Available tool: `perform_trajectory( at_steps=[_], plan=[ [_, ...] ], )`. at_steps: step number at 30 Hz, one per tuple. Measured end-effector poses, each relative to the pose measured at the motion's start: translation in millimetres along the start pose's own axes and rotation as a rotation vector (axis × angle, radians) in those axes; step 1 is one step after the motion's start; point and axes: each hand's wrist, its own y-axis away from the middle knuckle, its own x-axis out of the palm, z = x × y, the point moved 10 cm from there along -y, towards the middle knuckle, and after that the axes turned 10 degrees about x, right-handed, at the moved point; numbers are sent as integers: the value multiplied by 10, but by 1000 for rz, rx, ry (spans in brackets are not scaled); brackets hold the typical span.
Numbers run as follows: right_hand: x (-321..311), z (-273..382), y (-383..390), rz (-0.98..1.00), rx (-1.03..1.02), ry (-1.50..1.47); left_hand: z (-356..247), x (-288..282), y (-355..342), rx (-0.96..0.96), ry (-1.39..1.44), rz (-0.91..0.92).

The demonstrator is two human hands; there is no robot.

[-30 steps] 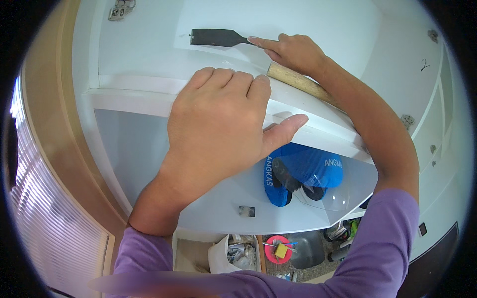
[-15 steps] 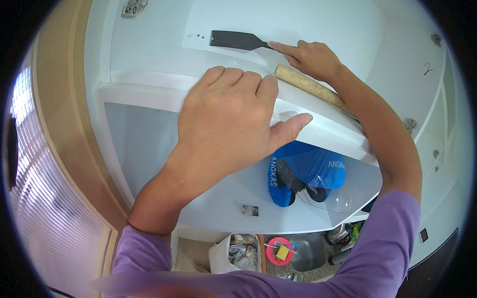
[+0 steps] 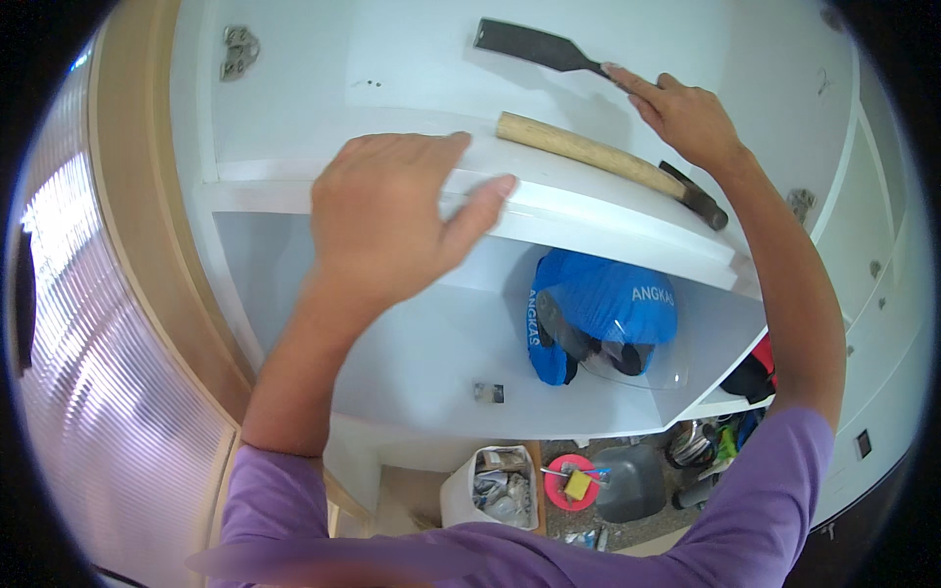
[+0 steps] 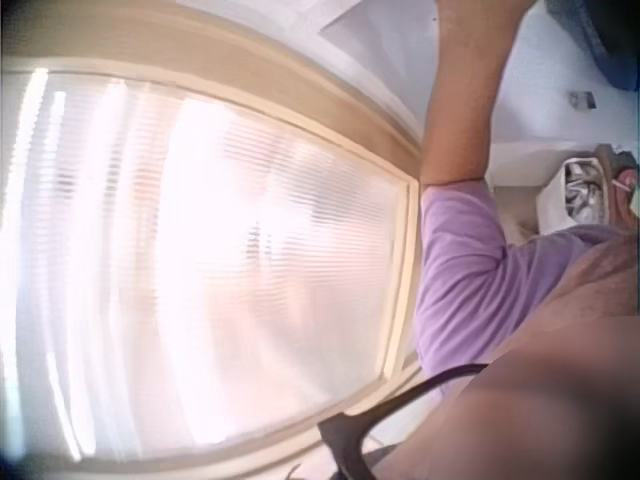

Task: The person scrapes and smooths the interior surface of a white cabinet using a putty knife and a scraper. They repeatedly apply and remove material from the cabinet's inner wall, occasionally stepping back to retrieve tools or materials from the floor.

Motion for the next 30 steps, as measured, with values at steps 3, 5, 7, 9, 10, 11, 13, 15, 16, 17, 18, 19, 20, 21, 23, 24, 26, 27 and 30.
perform_trajectory(
  at_steps=[3,5,7,9,10,11,13,15,16,17,18,19,20,21,23,24,26,27,30],
  plan=[
    [13,-418,435,39,136,-22,165,140,-81,-53,111,162],
    [134,-525,647,44,187,-75,614,280,-387,-161,218,379],
    [135,-546,745,1,169,-87,1139,580,-721,-243,71,515],
    [25,-635,758,-48,180,-126,1519,793,-1117,-172,-205,607],
    [27,-608,752,-69,172,-139,1751,961,-1144,-105,-314,666],
    [42,-576,740,-88,163,-150,1977,1158,-1064,-70,-434,815],
    [-3,-519,733,-123,153,-161,2383,1374,-834,30,-604,1008],
    [-34,-538,823,-135,112,-180,2621,1573,-653,170,-679,1091],
    [-72,-514,833,-137,84,-187,2626,1681,-582,148,-666,1137],
    [-133,-528,828,-105,105,-199,2634,1771,-512,127,-656,1183],
    [-251,-490,804,-70,121,-219,2656,1832,-412,99,-646,1238],
    [-355,-481,786,-40,135,-231,2649,1853,-374,156,-659,1258],
    [-393,-514,789,-52,147,-242,2621,1899,-377,144,-631,1257],
    [-398,-529,786,-61,155,-254,2596,1947,-340,130,-599,1259],
    [-453,-502,809,-137,132,-286,2551,1996,-289,135,-536,1220],
    [-470,-485,818,-154,152,-270,2552,1962,-288,155,-511,1177],
    [-522,-422,839,-187,194,-241,2565,1926,-311,175,-471,1099],
    [-562,-378,844,-189,194,-224,2543,1919,-345,175,-455,1060],
    [-658,-306,858,-186,205,-190,2542,1969,-338,124,-470,1064]
  ],
)
